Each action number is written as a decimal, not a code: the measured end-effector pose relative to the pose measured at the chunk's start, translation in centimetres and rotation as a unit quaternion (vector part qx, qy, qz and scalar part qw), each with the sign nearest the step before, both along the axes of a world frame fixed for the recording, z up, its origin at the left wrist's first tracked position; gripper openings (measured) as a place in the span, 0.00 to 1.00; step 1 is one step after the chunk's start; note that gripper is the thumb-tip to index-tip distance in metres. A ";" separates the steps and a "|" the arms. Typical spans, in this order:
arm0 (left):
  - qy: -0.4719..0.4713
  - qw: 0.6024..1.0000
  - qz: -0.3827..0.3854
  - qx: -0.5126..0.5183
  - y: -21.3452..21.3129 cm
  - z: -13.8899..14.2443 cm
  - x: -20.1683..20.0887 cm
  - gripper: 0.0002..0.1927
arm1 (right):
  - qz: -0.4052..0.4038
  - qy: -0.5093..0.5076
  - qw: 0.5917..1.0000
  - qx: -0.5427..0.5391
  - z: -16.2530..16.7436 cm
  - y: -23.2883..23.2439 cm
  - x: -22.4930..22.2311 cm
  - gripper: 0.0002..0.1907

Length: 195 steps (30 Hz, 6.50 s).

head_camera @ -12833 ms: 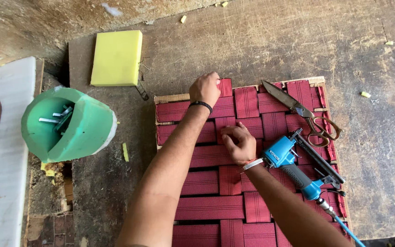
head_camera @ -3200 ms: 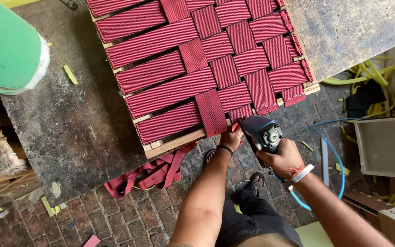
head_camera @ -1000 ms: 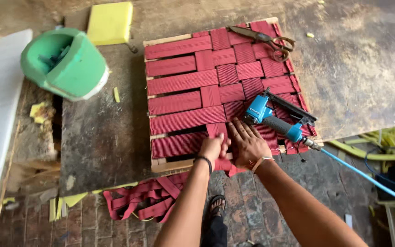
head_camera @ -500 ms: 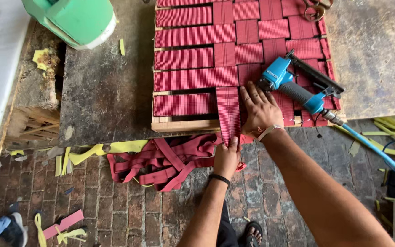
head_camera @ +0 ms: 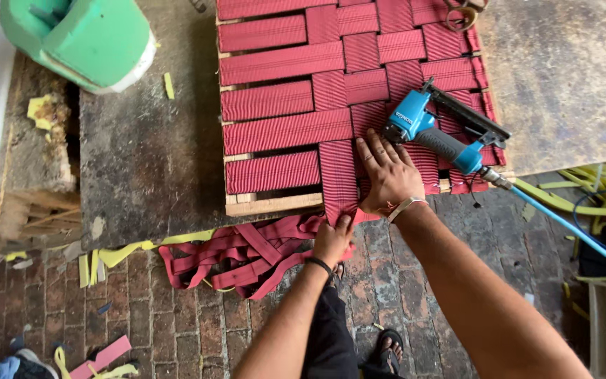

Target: The person weaves red webbing straps across a square wooden frame on a workbench, threading each strap over and under the woven rows and stapling the ends to the frame with a pneumatic nail gun. They cut webbing to length with scissors and press the woven straps flat by hand as they work.

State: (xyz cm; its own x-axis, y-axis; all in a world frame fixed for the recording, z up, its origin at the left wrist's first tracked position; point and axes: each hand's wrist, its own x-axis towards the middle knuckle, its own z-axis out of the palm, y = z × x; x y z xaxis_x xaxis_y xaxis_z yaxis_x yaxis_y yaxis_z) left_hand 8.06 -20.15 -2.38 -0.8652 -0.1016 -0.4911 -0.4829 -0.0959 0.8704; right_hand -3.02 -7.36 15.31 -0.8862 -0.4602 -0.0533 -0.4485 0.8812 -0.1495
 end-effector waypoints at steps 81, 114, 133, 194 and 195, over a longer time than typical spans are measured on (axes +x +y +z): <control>0.053 0.987 -0.151 0.029 -1.7 2.6 -2.1 0.11 | -0.303 -0.295 0.866 -0.268 2.4 11.3 5.9 0.19; -0.259 0.844 0.254 -0.395 4.1 16.5 7.6 0.44 | 0.268 0.065 0.957 -0.086 -4.4 5.2 -20.0 0.45; -0.306 0.839 0.236 -0.383 8.4 14.3 7.7 0.50 | 0.264 -0.055 0.963 -0.015 -0.2 5.8 -18.8 0.43; -0.190 0.837 0.078 -0.508 14.3 15.3 -9.2 0.50 | 0.214 -0.525 0.814 -0.130 -2.7 7.2 -19.0 0.23; -0.173 0.833 0.074 -0.520 14.2 14.9 -8.5 0.49 | 0.215 -0.527 0.812 -0.128 -3.1 6.9 -18.9 0.24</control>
